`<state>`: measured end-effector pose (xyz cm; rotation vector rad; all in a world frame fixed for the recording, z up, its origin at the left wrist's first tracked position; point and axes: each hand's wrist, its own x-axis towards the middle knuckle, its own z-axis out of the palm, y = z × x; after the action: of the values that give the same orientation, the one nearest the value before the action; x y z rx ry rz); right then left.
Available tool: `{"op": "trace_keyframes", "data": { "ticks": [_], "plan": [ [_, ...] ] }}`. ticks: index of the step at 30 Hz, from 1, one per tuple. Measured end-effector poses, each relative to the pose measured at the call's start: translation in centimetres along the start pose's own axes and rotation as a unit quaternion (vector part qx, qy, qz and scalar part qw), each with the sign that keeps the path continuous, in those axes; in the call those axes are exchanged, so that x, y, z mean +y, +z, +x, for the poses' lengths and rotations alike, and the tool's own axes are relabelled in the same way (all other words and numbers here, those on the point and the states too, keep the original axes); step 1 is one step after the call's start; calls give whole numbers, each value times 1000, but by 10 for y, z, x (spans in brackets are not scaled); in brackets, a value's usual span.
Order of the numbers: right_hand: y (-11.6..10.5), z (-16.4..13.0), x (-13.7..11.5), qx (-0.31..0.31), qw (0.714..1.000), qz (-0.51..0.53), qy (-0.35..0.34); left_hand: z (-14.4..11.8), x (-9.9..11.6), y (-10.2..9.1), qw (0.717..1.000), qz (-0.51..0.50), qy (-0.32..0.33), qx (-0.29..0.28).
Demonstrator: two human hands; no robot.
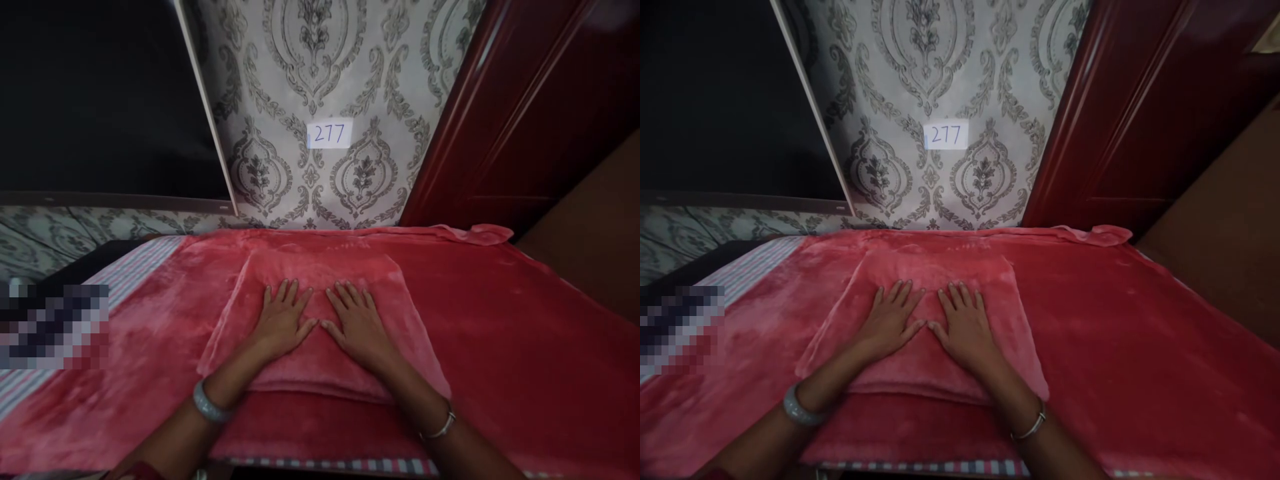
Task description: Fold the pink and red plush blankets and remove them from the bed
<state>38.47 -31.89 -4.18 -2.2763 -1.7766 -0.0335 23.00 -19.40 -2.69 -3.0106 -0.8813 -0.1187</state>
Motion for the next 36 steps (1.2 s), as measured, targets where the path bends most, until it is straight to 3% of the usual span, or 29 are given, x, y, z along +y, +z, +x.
{"op": "trace_keyframes", "data": {
  "ticks": [9, 13, 19, 23, 27, 36],
  "plan": [
    [-6, 1, -3, -9, 1000, 8, 6, -2, 3, -3, 1000, 3, -3, 16],
    [-18, -2, 0, -15, 1000, 16, 1, -4, -3, -14, 1000, -6, 7, 9],
    [-27, -39, 39, 91, 995, -11, 50, -32, -36, -36, 998, 31, -46, 27],
    [-6, -68, 64, 93, 992, -12, 79, -53, -56, -20, 996, 25, -70, 44],
    [17, -80, 69, 97, 993, 4, 73, -58, -63, 2, 996, 10, -50, 74],
    [28, -83, 73, 126, 990, 42, 56, -57, -69, 15, 995, 25, -45, 82]
  ]
}}
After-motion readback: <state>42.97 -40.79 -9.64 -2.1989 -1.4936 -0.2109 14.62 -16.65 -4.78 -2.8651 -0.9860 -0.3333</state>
